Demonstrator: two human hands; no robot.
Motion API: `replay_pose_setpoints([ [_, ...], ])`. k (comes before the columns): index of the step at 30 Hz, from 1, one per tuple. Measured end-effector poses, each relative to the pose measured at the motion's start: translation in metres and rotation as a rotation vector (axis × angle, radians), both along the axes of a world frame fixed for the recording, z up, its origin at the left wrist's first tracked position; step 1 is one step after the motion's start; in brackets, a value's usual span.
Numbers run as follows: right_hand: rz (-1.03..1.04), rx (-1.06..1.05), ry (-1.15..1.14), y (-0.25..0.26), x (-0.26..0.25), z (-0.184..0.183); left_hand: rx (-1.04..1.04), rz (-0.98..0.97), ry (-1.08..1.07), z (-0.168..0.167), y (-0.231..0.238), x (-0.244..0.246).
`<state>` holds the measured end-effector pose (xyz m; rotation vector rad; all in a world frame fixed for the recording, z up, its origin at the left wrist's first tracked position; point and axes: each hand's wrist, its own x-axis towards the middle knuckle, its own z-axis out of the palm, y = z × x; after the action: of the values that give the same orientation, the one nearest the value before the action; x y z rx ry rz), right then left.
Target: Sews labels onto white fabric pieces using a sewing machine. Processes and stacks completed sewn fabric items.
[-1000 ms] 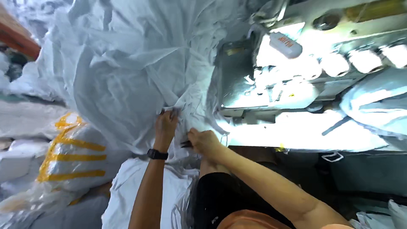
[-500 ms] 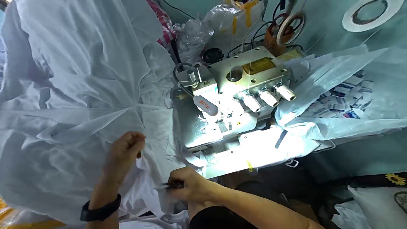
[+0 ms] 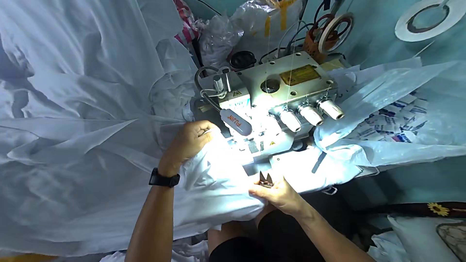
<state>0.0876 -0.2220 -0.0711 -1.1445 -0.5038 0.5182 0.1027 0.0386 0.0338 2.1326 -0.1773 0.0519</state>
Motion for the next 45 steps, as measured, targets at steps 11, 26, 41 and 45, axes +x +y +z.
replay_pose_setpoints([
  [11, -0.232, -0.03, -0.047, -0.001, -0.001, -0.021, 0.579, 0.079, -0.14, 0.004, -0.028, 0.002],
  [26, -0.425, -0.075, -0.297, 0.013, 0.0, -0.009, 0.669, 0.284, -0.228, -0.034, -0.038, 0.053],
  [41, -0.395, -0.101, -0.261, 0.016, -0.003, -0.003, 0.541, 0.319, -0.242, -0.021, -0.045, 0.041],
  [45, -0.331, -0.14, -0.426, 0.003, 0.0, 0.0, 0.405, 0.342, -0.064, -0.032, -0.028, 0.019],
])
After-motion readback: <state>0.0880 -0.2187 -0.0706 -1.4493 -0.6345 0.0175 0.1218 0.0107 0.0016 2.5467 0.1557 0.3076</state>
